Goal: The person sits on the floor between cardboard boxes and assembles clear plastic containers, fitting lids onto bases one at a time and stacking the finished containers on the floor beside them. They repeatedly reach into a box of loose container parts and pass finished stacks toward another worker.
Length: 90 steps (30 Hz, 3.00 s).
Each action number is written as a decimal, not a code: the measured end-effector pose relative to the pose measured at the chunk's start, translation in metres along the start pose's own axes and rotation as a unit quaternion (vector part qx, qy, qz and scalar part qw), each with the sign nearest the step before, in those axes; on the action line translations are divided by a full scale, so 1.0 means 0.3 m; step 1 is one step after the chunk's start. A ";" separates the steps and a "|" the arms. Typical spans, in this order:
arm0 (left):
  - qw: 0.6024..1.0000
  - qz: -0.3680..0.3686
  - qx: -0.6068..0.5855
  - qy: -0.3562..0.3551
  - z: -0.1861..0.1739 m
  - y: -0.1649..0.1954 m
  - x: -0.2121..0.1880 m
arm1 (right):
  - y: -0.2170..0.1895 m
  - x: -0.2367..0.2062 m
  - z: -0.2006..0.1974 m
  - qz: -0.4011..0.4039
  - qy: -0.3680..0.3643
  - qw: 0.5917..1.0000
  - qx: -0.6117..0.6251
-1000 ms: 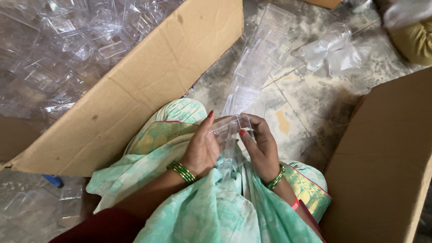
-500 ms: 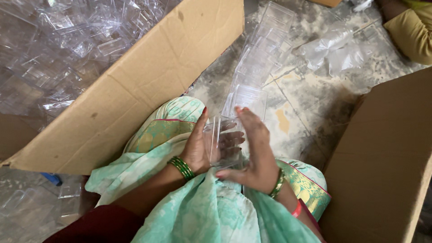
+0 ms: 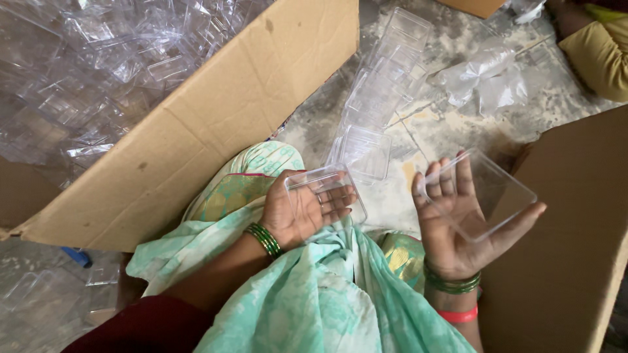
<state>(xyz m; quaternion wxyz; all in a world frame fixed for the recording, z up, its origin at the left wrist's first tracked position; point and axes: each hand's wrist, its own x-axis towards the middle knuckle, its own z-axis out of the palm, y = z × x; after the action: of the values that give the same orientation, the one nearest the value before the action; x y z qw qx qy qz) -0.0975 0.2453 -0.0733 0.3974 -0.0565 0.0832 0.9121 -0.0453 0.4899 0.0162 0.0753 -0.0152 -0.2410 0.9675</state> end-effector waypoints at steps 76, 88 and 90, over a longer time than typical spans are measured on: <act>0.300 -0.130 0.739 0.589 -0.298 0.381 -1.448 | 0.100 -0.071 -0.697 0.088 0.229 0.969 -0.026; 0.187 0.080 0.884 0.421 0.324 1.145 -0.668 | 0.125 -0.074 -0.703 0.062 0.228 0.955 -0.179; 0.164 0.008 0.852 0.498 0.224 1.205 -0.601 | 0.126 -0.084 -0.697 0.068 0.230 0.956 -0.170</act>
<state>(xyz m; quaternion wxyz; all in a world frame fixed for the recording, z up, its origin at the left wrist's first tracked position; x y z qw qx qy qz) -0.2433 -0.1128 0.0616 0.0642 -0.1241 0.9887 0.0539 -0.0121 0.5502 -0.1862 0.0593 -0.2665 -0.3766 0.8852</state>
